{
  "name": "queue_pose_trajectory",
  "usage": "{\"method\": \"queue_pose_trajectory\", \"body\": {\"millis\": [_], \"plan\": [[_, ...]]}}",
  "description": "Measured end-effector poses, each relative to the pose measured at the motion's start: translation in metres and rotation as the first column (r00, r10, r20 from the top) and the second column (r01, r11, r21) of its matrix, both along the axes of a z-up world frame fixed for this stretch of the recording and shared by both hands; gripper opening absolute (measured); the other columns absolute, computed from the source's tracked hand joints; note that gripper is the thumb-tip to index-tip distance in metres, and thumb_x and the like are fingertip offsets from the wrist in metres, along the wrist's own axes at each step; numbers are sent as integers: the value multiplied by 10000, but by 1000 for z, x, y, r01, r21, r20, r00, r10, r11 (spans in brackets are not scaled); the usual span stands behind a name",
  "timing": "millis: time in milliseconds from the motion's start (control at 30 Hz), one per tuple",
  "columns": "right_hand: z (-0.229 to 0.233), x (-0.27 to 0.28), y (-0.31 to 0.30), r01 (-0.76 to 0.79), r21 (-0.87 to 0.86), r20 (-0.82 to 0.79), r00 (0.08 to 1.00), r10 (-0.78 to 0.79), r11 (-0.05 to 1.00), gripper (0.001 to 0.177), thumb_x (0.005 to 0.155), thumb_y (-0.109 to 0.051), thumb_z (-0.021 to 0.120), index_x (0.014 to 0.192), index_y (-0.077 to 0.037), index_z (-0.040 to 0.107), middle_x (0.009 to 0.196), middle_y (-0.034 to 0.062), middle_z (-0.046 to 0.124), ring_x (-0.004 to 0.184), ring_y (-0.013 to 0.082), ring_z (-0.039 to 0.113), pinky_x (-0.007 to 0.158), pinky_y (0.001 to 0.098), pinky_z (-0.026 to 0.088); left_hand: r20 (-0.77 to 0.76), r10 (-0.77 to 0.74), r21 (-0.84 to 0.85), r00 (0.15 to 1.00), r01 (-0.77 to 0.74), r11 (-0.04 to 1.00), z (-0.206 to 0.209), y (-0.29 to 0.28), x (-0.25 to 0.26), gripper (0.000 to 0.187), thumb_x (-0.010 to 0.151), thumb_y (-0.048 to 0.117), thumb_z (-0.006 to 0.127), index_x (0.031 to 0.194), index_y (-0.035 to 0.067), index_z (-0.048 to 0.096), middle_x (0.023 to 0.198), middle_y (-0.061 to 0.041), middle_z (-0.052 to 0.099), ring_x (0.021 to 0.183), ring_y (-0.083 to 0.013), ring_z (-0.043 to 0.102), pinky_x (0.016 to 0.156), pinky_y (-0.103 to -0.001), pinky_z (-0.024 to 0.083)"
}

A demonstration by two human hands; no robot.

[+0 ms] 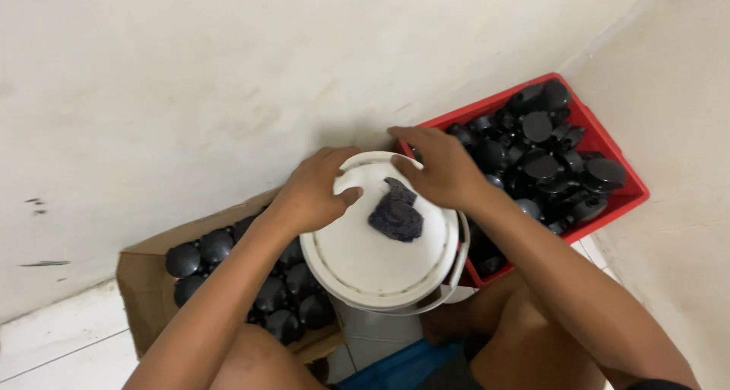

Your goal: Cleaning black plastic caps with a cloth and arranging them in a cardboard box

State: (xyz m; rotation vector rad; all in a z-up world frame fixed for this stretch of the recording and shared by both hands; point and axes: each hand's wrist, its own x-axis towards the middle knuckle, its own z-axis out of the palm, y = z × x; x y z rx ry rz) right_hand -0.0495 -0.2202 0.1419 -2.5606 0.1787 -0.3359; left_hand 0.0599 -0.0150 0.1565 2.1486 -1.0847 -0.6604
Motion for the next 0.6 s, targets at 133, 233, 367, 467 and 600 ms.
{"method": "queue_pose_trajectory", "body": {"millis": [133,233,367,467,600], "plan": [[29,-55,-64,145,66,-86,987,-139,987,385,930,-200,624,1302,-105,636,1170,130,693,1174,359,606,1000,501,458,-31,-119,-105,992,115,988,-5,-95,-32,645,823,163,681,1423,40,480,1317,-241,551,1145,-409,619,949,-520,500],[21,-91,-103,306,193,-140,949,-283,932,359,943,-167,616,1282,-49,642,1156,201,689,1130,418,616,928,517,494,-111,-191,-179,975,169,969,-37,-161,-62,667,845,197,682,1442,21,443,1337,-282,521,1205,-418,588,983,-516,501],[-10,-126,-149,457,257,-208,887,-413,852,345,948,-162,610,1274,-56,648,1146,190,697,1115,403,631,918,507,508,-306,-146,-239,941,73,968,-70,-226,-107,673,877,189,650,1468,4,385,1383,-317,459,1269,-441,523,1026,-541,470],[-54,-147,-177,540,280,-255,839,-481,793,338,941,-188,628,1262,-83,658,1132,167,707,1095,372,646,900,492,517,-397,-81,-148,914,23,989,-103,-259,-134,678,903,214,625,1480,-11,350,1415,-323,424,1321,-436,470,1065,-543,435],[-128,-171,-211,668,288,-419,732,-537,686,355,953,-230,624,1288,-113,650,1172,129,700,1107,340,644,921,467,517,-657,170,36,735,-194,980,-163,-291,-160,708,972,373,509,1523,10,254,1497,-302,334,1419,-386,343,1132,-535,349]]}}
